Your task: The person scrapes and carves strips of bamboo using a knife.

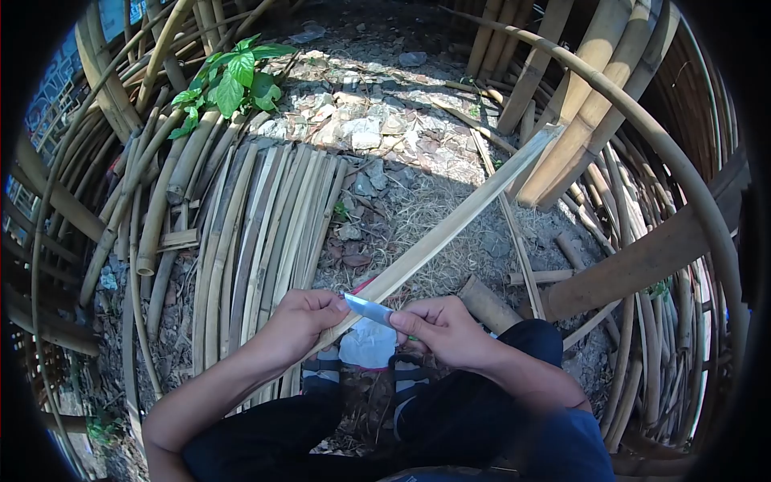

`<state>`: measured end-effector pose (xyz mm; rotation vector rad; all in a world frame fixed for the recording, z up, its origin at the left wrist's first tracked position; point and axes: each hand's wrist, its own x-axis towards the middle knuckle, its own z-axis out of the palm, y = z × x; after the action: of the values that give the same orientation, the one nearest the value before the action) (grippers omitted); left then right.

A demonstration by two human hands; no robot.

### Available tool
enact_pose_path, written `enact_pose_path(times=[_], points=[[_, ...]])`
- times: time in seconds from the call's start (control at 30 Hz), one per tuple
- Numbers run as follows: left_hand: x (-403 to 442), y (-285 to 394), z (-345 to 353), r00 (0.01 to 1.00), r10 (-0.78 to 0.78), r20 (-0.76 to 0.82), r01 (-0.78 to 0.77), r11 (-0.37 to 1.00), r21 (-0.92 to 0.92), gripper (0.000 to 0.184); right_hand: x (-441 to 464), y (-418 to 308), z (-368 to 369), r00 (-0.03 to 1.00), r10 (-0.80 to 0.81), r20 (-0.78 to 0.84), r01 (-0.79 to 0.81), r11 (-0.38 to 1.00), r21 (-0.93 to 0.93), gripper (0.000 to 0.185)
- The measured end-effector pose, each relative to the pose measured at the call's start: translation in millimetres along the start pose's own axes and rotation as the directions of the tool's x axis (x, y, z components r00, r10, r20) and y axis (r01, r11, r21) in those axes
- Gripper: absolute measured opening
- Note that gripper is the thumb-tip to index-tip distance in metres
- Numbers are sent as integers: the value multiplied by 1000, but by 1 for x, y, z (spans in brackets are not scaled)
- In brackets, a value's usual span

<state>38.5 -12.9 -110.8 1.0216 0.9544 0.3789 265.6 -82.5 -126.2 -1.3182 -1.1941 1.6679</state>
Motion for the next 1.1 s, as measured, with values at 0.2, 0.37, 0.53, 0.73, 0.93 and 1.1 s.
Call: enact_pose_path(times=[0.2, 0.37, 0.53, 0.73, 0.93, 1.1], points=[[-4, 4, -5, 1000, -24, -11, 25, 999, 25, 18, -5, -11, -18, 1000, -9, -16, 8, 998, -66, 34], [-4, -6, -13, 996, -76, -38, 78, 996, 48, 22, 1, -16, -63, 952, -51, -302, 85, 991, 100, 35], [-1, -7, -2, 998, -56, -34, 59, 995, 85, 18, -4, -2, -13, 999, 31, -31, -29, 997, 67, 38], [2, -16, 2, 997, 71, -7, -70, 993, 93, 18, -5, -5, 13, 999, 41, 34, -41, 999, -15, 38], [-7, -12, -5, 998, 43, -51, -36, 992, 122, 26, -2, -16, -31, 981, 12, -193, 2, 997, 75, 37], [-2, -18, -6, 1000, 14, -28, -11, 995, 100, 27, -4, -10, -35, 991, 40, -127, -26, 994, 111, 38]])
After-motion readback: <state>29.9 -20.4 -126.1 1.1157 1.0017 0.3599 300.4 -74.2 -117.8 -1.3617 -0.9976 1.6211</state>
